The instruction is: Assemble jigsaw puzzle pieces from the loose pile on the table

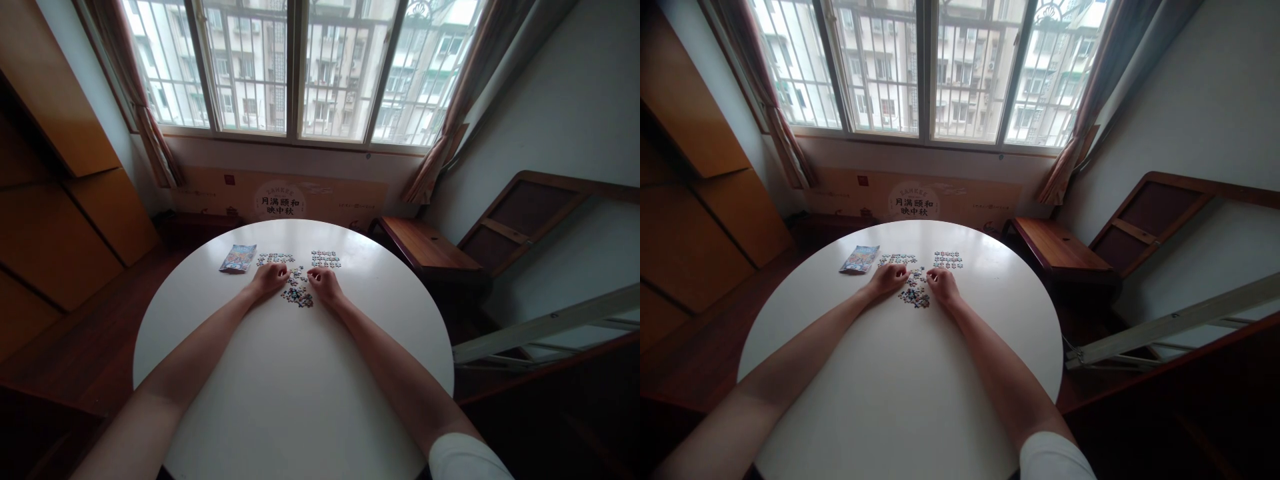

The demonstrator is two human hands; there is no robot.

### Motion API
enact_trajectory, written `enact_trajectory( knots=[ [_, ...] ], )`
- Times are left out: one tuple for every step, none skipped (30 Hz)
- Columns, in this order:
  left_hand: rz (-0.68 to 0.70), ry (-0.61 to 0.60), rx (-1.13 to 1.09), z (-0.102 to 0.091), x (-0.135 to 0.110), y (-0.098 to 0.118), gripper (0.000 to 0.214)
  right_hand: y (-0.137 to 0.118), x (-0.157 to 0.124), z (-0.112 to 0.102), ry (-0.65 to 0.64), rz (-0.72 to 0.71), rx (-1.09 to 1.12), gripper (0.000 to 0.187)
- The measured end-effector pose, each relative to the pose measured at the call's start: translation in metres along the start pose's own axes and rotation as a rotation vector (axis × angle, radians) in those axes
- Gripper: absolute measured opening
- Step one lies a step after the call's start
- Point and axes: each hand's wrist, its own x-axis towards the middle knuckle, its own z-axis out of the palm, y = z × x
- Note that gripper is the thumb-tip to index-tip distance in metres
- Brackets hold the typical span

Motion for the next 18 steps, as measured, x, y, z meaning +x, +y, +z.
enact_trajectory(
  knots=[
    [-0.009, -0.005, 0.003, -0.0004, 0.0, 0.0004, 0.03, -0.0004, -0.0011, 0.0003, -0.016, -0.002, -0.035, 0.015],
    [-0.02, -0.01, 0.009, -0.0006, -0.0001, 0.0008, 0.03, -0.0012, -0.0022, 0.0006, -0.031, -0.002, -0.066, 0.014],
    [-0.028, -0.015, 0.016, -0.0008, -0.0001, 0.001, 0.03, -0.0021, -0.0034, 0.0007, -0.042, -0.002, -0.092, 0.013],
    [-0.031, -0.017, 0.024, -0.0007, -0.0001, 0.001, 0.03, -0.0032, -0.0045, 0.0007, -0.05, -0.004, -0.113, 0.013],
    [-0.03, -0.016, 0.032, -0.0005, -0.0001, 0.0009, 0.03, -0.0043, -0.0053, 0.0006, -0.055, -0.006, -0.129, 0.013],
    [-0.025, -0.011, 0.04, -0.0001, -0.0001, 0.0006, 0.031, -0.0053, -0.0059, 0.0004, -0.059, -0.008, -0.14, 0.012],
    [-0.018, -0.004, 0.046, 0.0005, 0.0, 0.0003, 0.031, -0.006, -0.0061, 0.0001, -0.062, -0.008, -0.147, 0.012],
    [-0.01, 0.002, 0.05, 0.0012, 0.0001, -0.0001, 0.031, -0.0063, -0.006, -0.0002, -0.06, -0.003, -0.152, 0.012],
    [-0.005, 0.008, 0.053, 0.0019, 0.0003, -0.0005, 0.031, -0.0062, -0.0055, -0.0004, -0.062, 0.006, -0.155, 0.011],
    [-0.003, 0.012, 0.054, 0.0025, 0.0004, -0.0007, 0.032, -0.0058, -0.0047, -0.0006, -0.064, 0.02, -0.155, 0.011],
    [-0.006, 0.014, 0.054, 0.0029, 0.0006, -0.0009, 0.032, -0.005, -0.0037, -0.0006, -0.07, 0.038, -0.15, 0.011],
    [-0.009, 0.013, 0.053, 0.0031, 0.0007, -0.0008, 0.032, -0.004, -0.0027, -0.0006, -0.079, 0.056, -0.142, 0.01],
    [-0.012, 0.009, 0.049, 0.0032, 0.0008, -0.0006, 0.032, -0.003, -0.0017, -0.0006, -0.089, 0.072, -0.133, 0.009],
    [-0.013, 0.004, 0.045, 0.0031, 0.0008, -0.0003, 0.032, -0.0021, -0.0009, -0.0005, -0.098, 0.083, -0.123, 0.009],
    [-0.014, 0.0, 0.041, 0.0028, 0.0007, 0.0001, 0.032, -0.0015, -0.0004, -0.0006, -0.106, 0.089, -0.115, 0.009],
    [-0.016, -0.003, 0.036, 0.0025, 0.0006, 0.0005, 0.032, -0.0011, -0.0001, -0.0008, -0.112, 0.091, -0.107, 0.008],
    [-0.021, -0.004, 0.032, 0.0022, 0.0005, 0.0008, 0.032, -0.0012, -0.0001, -0.0011, -0.116, 0.092, -0.098, 0.008],
    [-0.028, -0.004, 0.03, 0.0019, 0.0003, 0.0009, 0.032, -0.0015, -0.0004, -0.0015, -0.117, 0.097, -0.086, 0.008]
  ],
)
